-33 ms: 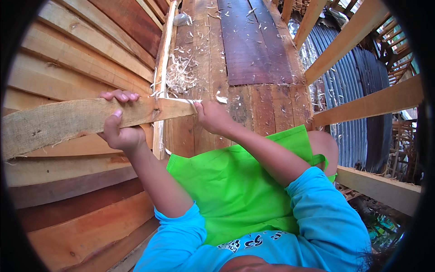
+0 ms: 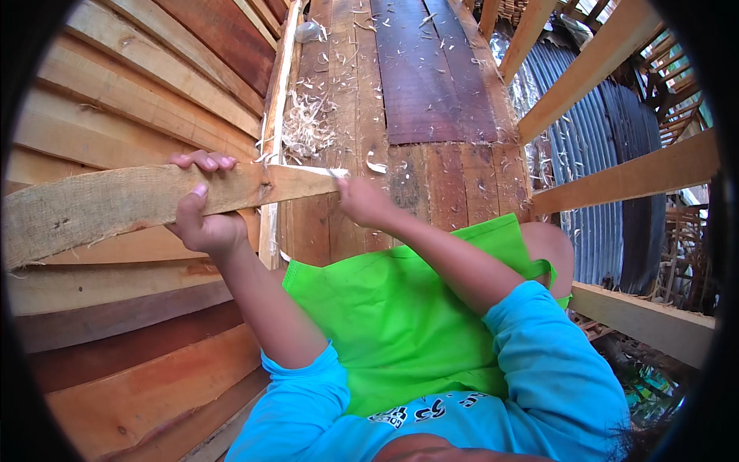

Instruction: The person sits on a wooden floor and uses a knife to carve a piece of wood, removing shavings and shaping the surface. The person holds the wood with the left hand and carves with the right hand, occasionally adjusting the wood's position.

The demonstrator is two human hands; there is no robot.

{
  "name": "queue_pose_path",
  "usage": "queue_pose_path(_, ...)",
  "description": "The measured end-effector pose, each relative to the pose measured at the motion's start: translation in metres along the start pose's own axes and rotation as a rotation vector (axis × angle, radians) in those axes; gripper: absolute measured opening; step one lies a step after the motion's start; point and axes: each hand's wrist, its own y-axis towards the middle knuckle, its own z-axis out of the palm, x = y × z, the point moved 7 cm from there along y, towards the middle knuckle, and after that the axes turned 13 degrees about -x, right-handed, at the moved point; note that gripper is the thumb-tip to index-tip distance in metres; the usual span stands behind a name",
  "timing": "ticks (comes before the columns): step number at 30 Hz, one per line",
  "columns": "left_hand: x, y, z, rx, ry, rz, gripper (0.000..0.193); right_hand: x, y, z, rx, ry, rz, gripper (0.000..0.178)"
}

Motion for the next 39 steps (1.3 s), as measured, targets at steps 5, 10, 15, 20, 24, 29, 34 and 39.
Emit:
queue_pose_path(5, 0.002, 0.004, -0.014, -0.014, -0.014, -0.045, 0.040, 0.032, -0.008, -0.001, -0.070, -0.018, -0.209, 0.048)
queue_pose_path(10, 0.001, 0.000, -0.003, -0.041, 0.020, -0.009, 0.040, 0.007, -0.005, 0.004, -0.026, 0.051, 0.042, 0.046)
queue_pose_path(15, 0.001, -0.003, -0.002, -0.093, 0.014, 0.000, 0.038, 0.023, -0.010, -0.002, -0.131, 0.205, -0.175, 0.046)
queue_pose_path(20, 0.001, -0.003, -0.014, -0.158, 0.051, 0.015, 0.037, 0.052, -0.026, -0.008, -0.205, 0.268, -0.287, 0.046)
queue_pose_path(24, 0.000, -0.001, -0.003, -0.162, 0.050, 0.027, 0.038, 0.028, -0.014, -0.005, -0.264, 0.135, -0.228, 0.046)
queue_pose_path(29, 0.003, 0.001, -0.008, -0.173, 0.014, -0.003, 0.038, 0.006, -0.013, 0.001, -0.242, 0.075, -0.155, 0.044)
queue_pose_path(34, 0.003, 0.001, -0.014, -0.153, 0.017, -0.007, 0.039, 0.042, -0.020, -0.004, -0.249, 0.117, -0.290, 0.045)
queue_pose_path(39, 0.000, 0.002, -0.005, -0.143, 0.021, 0.035, 0.038, 0.043, -0.012, -0.002, -0.105, 0.096, -0.148, 0.043)
